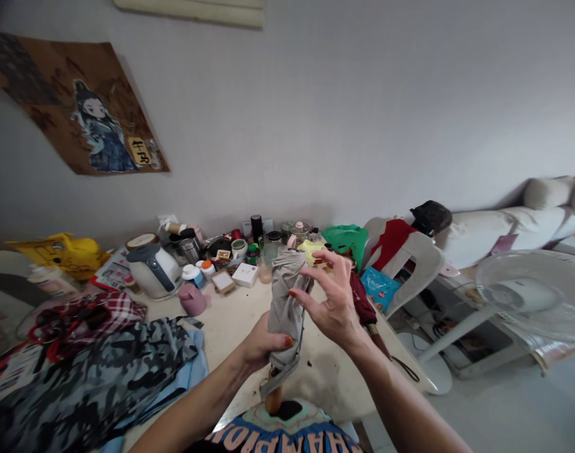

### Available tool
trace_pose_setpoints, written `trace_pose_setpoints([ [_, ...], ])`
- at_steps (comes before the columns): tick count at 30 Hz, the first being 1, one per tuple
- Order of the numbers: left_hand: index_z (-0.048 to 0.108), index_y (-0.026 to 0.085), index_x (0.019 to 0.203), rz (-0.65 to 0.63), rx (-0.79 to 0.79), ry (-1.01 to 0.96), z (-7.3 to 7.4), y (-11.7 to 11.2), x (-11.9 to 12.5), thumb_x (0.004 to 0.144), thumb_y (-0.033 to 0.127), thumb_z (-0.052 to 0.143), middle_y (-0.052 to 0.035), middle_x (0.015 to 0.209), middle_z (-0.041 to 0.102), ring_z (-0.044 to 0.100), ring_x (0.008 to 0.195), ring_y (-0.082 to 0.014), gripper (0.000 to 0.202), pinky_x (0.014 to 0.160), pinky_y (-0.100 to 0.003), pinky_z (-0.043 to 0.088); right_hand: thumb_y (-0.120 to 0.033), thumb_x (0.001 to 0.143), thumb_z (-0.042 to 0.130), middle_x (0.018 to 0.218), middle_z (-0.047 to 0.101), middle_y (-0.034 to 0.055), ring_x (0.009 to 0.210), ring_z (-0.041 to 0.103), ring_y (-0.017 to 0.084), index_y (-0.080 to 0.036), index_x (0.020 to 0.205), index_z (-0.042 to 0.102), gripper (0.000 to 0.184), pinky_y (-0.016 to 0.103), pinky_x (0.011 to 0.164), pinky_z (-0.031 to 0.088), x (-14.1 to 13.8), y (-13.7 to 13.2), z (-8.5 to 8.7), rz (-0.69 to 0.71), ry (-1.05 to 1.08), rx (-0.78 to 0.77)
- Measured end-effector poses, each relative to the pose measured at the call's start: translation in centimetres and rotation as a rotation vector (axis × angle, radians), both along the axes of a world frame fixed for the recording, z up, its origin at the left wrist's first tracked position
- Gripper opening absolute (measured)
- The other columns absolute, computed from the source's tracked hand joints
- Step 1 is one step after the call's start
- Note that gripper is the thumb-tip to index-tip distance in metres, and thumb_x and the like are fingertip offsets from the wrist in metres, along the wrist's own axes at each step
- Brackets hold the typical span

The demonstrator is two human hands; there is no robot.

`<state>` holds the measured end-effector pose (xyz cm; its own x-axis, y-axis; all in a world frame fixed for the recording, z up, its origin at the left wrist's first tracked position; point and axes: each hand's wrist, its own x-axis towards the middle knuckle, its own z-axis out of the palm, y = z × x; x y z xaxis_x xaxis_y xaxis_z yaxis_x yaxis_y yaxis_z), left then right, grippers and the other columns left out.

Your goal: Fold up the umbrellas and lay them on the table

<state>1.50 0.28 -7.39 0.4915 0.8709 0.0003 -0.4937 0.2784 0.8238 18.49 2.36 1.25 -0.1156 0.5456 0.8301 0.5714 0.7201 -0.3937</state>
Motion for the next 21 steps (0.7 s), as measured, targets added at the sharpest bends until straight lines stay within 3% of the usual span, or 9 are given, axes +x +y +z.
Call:
trace_pose_setpoints([
  [2,0.068,0.012,0.1,0.005,0.006,0.004,0.1,-0.1,0.2,0.045,0.03,0.092,-0.003,0.077,0.064,0.057,0.068,-0.0137,0.063,0.064,-0.024,0.045,-0.025,0.082,0.068,0.119,0.051,0.0093,0.113,0.045,0.028,-0.023,0.084,0.067,0.003,0.048,0.095,0.042,-0.3,-0.4,0.5,-0.04,-0.127,0.017],
  [4,0.068,0.012,0.101,-0.005,0.007,0.004,0.1,-0.2,0.3,0.044,0.03,0.092,-0.0031,0.078,0.065,0.057,0.07,-0.0142,0.064,0.067,-0.024,0.045,-0.021,0.086,0.062,0.117,0.052,0.0095,0.111,0.046,0.028,-0.02,0.078,0.061,0.008,0.049,0.095,0.041,-0.6,-0.5,0.6,-0.02,-0.161,-0.016],
  [6,0.068,0.012,0.102,-0.005,0.001,0.003,0.0,-0.3,0.3,0.044,0.03,0.093,-0.0032,0.078,0.065,0.058,0.071,-0.0149,0.066,0.069,-0.025,0.046,-0.02,0.086,0.061,0.117,0.051,0.0099,0.111,0.047,0.028,-0.02,0.085,0.06,0.002,0.05,0.096,0.04,-0.7,-0.3,0.7,0.014,-0.15,-0.052],
  [9,0.069,0.011,0.104,0.005,-0.017,-0.005,-0.2,-0.4,0.1,0.044,0.03,0.092,-0.0035,0.078,0.067,0.059,0.071,-0.0158,0.067,0.068,-0.026,0.047,-0.02,0.085,0.063,0.122,0.049,0.0109,0.112,0.045,0.029,-0.021,0.093,0.06,0.009,0.051,0.096,0.039,-0.4,0.1,1.0,0.03,-0.18,-0.09],
  [12,0.07,0.012,0.102,-0.003,-0.036,-0.014,-0.4,-0.4,0.0,0.043,0.029,0.092,-0.0027,0.076,0.067,0.059,0.068,-0.0144,0.065,0.067,-0.025,0.047,-0.015,0.084,0.059,0.122,0.05,0.0102,0.114,0.044,0.028,-0.02,0.08,0.057,0.008,0.05,0.097,0.037,-0.2,0.5,1.1,0.102,-0.187,-0.15],
  [18,0.071,0.012,0.106,0.006,-0.033,-0.03,-0.2,-1.0,0.0,0.044,0.03,0.092,-0.0064,0.085,0.07,0.062,0.075,-0.017,0.068,0.071,-0.026,0.049,-0.031,0.083,0.066,0.124,0.053,0.0097,0.118,0.05,0.026,-0.019,0.07,0.054,0.022,0.042,0.096,0.041,0.0,1.9,0.6,0.405,0.297,-0.46],
  [21,0.071,0.011,0.103,0.009,-0.052,-0.028,-0.2,-1.2,0.1,0.043,0.032,0.092,-0.0076,0.084,0.069,0.062,0.073,-0.0173,0.067,0.072,-0.029,0.05,-0.042,0.08,0.07,0.121,0.056,0.0103,0.117,0.052,0.026,-0.019,0.071,0.052,0.031,0.039,0.094,0.043,0.8,2.9,1.3,0.401,0.577,-0.472],
])
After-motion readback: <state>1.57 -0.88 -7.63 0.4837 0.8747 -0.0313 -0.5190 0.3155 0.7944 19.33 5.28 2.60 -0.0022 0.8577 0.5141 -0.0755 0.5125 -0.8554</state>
